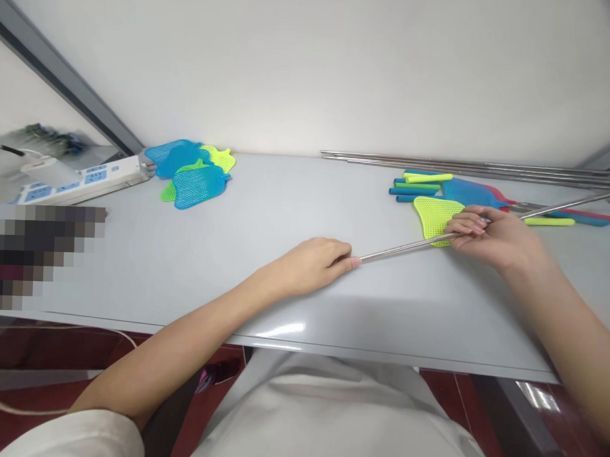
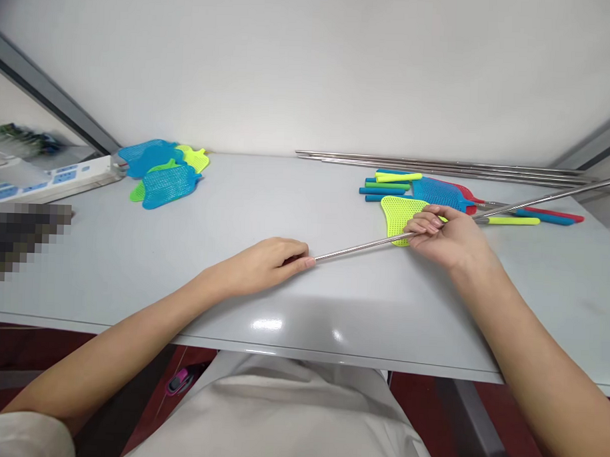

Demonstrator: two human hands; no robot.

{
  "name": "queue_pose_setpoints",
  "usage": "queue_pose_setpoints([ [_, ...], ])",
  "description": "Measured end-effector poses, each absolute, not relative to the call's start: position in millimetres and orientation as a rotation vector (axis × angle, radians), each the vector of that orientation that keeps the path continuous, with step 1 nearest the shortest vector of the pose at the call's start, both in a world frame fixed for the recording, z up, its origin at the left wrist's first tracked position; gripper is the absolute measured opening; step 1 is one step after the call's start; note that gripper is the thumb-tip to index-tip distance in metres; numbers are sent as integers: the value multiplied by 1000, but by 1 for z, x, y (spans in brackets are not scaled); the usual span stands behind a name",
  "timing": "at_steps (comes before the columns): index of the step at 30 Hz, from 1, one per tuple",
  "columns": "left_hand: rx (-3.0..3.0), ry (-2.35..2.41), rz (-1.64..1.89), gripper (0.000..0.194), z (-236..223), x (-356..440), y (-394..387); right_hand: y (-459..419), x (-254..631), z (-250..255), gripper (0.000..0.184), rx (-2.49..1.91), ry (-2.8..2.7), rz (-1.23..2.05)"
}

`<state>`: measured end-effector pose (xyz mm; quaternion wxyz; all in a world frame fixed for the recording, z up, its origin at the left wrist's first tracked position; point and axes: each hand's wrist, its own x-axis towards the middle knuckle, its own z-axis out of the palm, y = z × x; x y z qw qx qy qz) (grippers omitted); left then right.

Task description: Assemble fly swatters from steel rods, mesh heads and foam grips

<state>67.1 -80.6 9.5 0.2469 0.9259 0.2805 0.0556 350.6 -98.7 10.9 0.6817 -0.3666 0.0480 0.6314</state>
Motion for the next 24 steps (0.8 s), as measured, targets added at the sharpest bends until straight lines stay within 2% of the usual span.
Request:
queue_pose_setpoints([
  [24, 2511, 790, 147, 37, 12, 67, -82, -100, 350, 12, 21, -823, 111, 1418],
])
